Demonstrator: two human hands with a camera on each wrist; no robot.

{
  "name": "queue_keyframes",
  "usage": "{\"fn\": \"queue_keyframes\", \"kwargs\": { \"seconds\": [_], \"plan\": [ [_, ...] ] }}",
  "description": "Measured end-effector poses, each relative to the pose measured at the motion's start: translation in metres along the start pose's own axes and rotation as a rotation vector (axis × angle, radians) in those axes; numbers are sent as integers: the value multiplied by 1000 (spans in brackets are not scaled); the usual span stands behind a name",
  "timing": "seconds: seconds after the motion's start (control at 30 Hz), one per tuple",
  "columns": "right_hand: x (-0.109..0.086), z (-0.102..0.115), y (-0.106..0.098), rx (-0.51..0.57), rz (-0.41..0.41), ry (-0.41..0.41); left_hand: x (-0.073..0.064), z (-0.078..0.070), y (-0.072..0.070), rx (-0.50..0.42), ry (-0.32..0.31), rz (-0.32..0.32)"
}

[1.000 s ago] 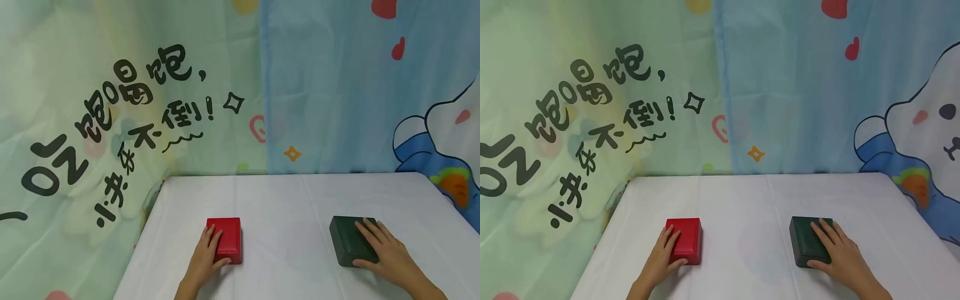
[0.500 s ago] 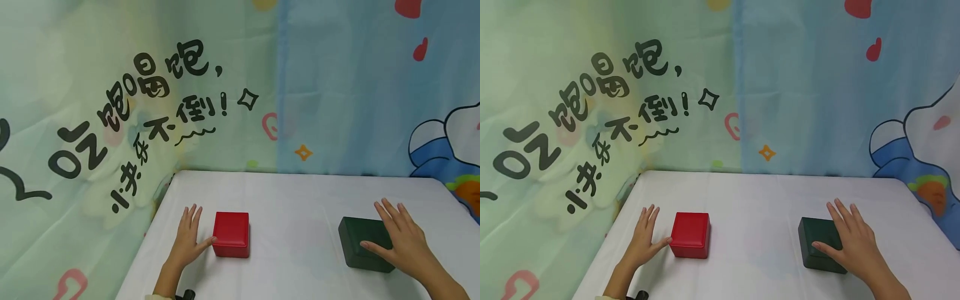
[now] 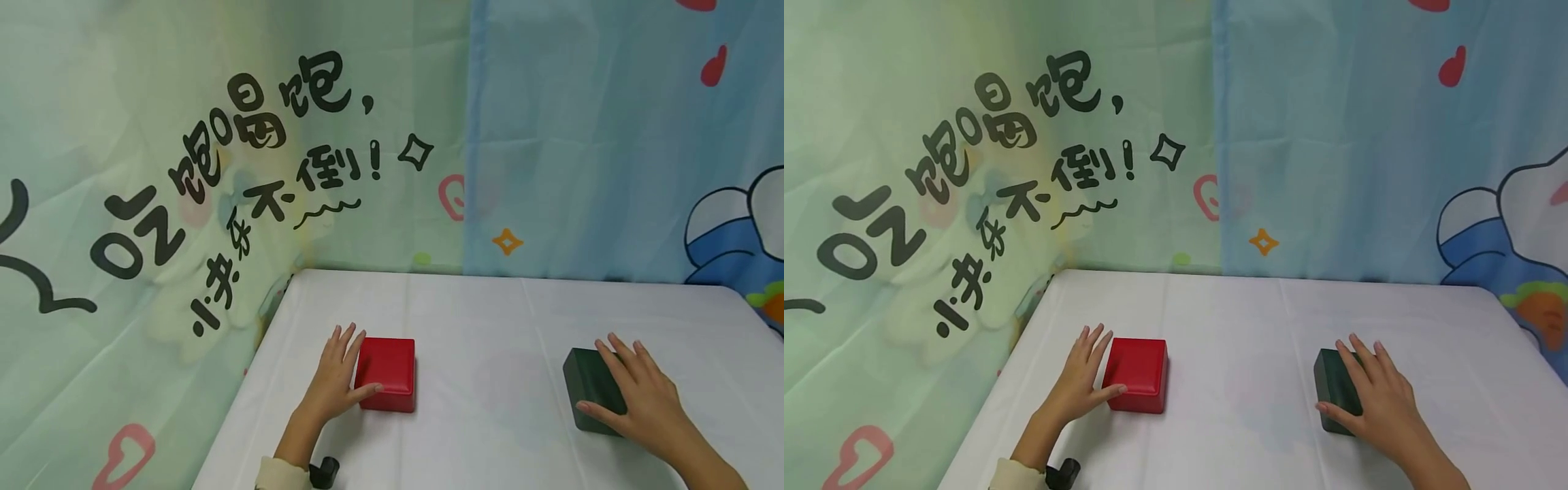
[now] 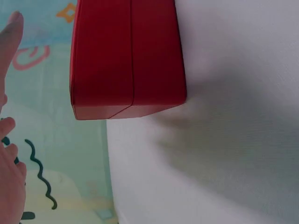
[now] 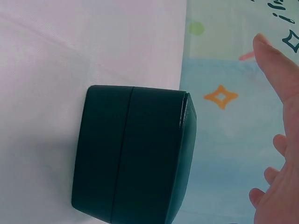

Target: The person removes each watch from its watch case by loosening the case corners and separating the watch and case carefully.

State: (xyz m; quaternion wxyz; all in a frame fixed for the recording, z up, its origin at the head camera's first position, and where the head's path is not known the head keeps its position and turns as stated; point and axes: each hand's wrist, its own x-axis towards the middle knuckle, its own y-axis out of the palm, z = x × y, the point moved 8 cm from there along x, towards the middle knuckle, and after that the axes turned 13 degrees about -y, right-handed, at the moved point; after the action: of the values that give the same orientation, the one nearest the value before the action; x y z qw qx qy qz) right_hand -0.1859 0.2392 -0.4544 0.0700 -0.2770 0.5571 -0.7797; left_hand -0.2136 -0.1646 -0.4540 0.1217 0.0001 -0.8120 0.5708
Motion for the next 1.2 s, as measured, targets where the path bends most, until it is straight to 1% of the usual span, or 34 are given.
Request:
{"fn": "queue_keyframes", "kwargs": {
  "seconds": [0.1, 0.2, 0.27, 0.33, 0.43, 0.5, 0.57, 0.67, 0.73, 0.8, 0.9, 0.97, 1.0, 1.1, 1.2],
  "plan": [
    [1, 1, 2, -10, 17, 6, -1, -1, 1, 3, 18, 2],
    [3, 3, 5, -11, 31, 5, -1, -3, 3, -16, 36, 2],
    [5, 6, 7, -20, 35, 1, 1, -3, 4, -33, 38, 14],
    [9, 11, 10, -24, 34, -8, 3, -1, 6, -69, 24, 34],
    [17, 21, 15, -19, 21, -37, 4, 11, 15, -137, -38, 94],
    [24, 29, 20, 0, 14, -57, 3, 22, 24, -205, -91, 145],
    [32, 38, 23, 34, 5, -73, 0, 35, 36, -297, -149, 200],
    [41, 48, 30, 87, 15, -73, -5, 53, 52, -473, -199, 256],
    [45, 54, 34, 119, 24, -71, -8, 62, 63, -546, -216, 297],
    [47, 58, 38, 137, 34, -73, -9, 68, 73, -543, -204, 338],
    [48, 62, 42, 148, 36, -78, -6, 72, 84, -452, -173, 397],
    [49, 63, 44, 153, 36, -76, -2, 72, 88, -383, -149, 416],
    [49, 63, 46, 160, 36, -74, 0, 72, 89, -364, -145, 428],
    [50, 65, 50, 180, 47, -64, 4, 71, 93, -321, -149, 459],
    [54, 70, 55, 206, 75, -53, 10, 68, 96, -304, -155, 479]
  ]
}}
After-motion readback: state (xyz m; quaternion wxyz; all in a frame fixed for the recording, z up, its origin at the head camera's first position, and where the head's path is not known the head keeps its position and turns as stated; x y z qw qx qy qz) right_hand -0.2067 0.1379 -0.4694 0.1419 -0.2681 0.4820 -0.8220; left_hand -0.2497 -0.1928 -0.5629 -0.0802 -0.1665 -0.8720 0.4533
